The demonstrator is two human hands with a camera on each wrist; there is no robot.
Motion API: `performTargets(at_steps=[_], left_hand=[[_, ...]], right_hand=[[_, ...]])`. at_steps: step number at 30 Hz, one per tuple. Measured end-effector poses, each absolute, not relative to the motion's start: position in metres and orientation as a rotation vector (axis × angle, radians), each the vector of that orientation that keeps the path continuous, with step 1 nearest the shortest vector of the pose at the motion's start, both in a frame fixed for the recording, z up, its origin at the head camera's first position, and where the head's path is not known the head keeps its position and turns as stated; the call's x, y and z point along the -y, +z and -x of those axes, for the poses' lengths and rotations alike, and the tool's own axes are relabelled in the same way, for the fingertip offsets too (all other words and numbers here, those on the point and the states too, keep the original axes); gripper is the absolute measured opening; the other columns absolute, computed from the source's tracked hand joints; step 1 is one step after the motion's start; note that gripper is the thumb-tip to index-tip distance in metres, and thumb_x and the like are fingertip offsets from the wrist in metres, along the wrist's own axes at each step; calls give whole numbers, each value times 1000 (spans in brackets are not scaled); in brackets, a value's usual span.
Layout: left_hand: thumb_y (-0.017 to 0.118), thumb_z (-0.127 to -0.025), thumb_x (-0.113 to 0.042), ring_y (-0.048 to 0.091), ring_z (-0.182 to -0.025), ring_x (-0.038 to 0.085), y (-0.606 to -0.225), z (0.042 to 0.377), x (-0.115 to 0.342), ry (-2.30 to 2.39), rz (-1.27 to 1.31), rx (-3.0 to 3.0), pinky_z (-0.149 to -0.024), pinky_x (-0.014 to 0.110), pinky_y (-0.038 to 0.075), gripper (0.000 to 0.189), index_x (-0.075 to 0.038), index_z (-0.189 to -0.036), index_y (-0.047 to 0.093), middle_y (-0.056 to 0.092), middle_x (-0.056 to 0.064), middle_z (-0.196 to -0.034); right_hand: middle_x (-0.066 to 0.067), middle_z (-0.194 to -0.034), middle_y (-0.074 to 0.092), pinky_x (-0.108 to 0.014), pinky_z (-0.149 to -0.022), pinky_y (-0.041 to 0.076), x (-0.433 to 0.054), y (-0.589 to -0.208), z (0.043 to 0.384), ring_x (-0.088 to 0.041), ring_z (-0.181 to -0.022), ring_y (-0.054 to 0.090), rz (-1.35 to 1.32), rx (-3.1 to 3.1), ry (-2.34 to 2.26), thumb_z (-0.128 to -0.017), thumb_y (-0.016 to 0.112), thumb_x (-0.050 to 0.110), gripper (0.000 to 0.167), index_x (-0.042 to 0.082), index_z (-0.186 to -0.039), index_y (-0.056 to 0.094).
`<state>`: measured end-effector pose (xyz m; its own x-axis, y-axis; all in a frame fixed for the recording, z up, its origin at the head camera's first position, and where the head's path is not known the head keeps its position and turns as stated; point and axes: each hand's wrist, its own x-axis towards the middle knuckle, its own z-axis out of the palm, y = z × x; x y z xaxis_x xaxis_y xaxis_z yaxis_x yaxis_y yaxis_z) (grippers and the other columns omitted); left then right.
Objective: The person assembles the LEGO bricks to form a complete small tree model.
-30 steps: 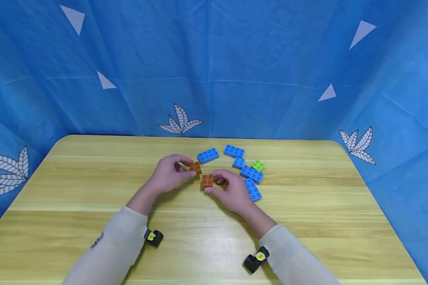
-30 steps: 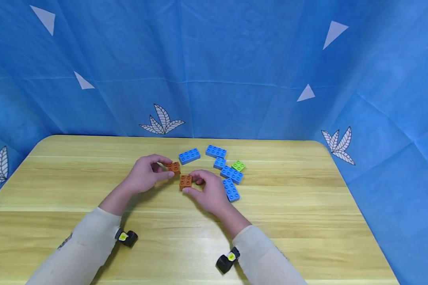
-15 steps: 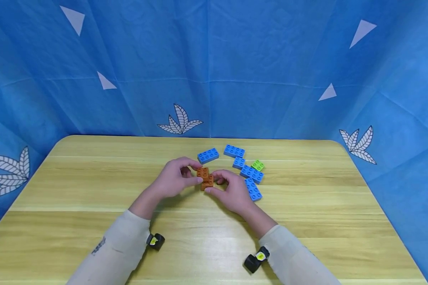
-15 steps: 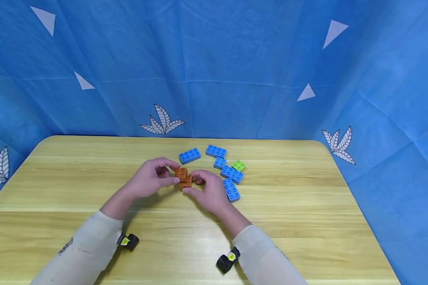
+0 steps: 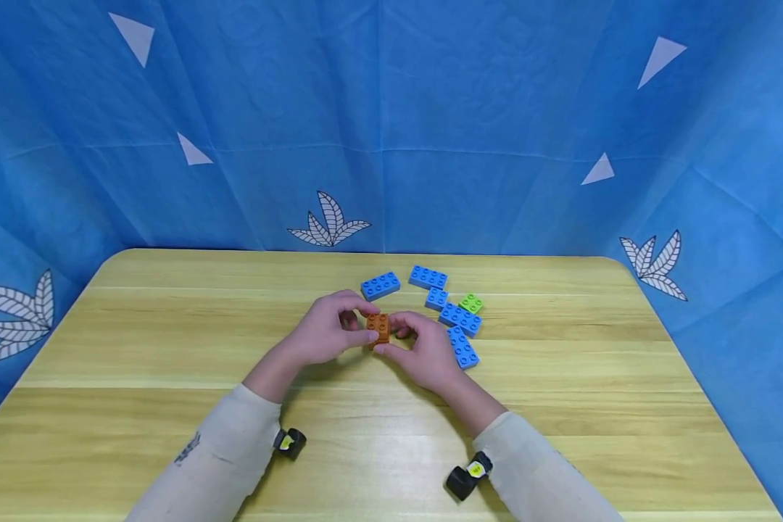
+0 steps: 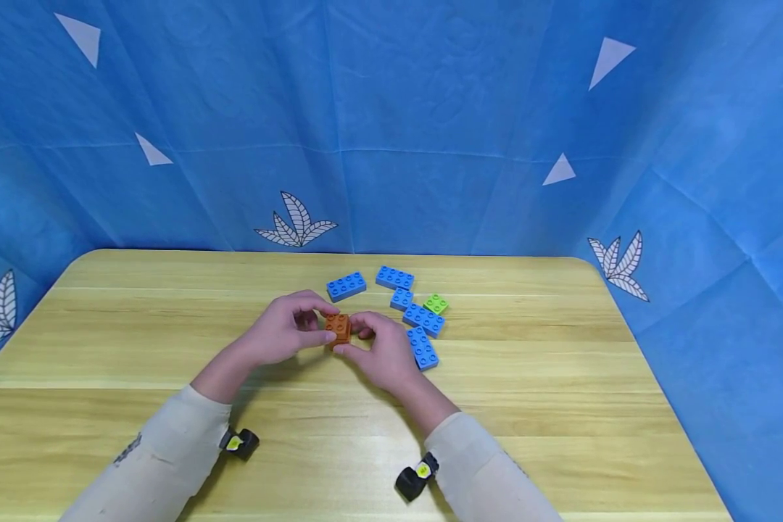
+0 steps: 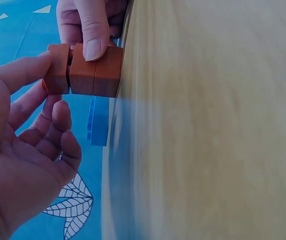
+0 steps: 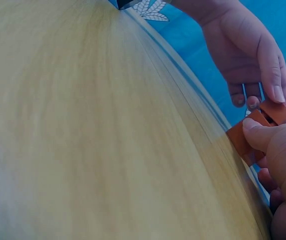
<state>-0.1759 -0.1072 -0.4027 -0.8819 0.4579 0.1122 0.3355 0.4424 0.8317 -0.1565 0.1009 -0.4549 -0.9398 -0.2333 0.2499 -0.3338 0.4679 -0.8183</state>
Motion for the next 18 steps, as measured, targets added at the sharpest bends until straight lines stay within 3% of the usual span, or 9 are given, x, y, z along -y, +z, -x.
performTargets(at_steps=[18], left_hand=[[82,-84,-8,56,-75,20,-403,178,99,1389,-757,-2616,-67,35,51,23,-10,-106,76,62,-1,-94]], right_hand=[[10,-96,68,-33,-79,52,-102,-453,156,-12,-87,61,-501,2608,1482,-81,87,25,32,17,-108,73]])
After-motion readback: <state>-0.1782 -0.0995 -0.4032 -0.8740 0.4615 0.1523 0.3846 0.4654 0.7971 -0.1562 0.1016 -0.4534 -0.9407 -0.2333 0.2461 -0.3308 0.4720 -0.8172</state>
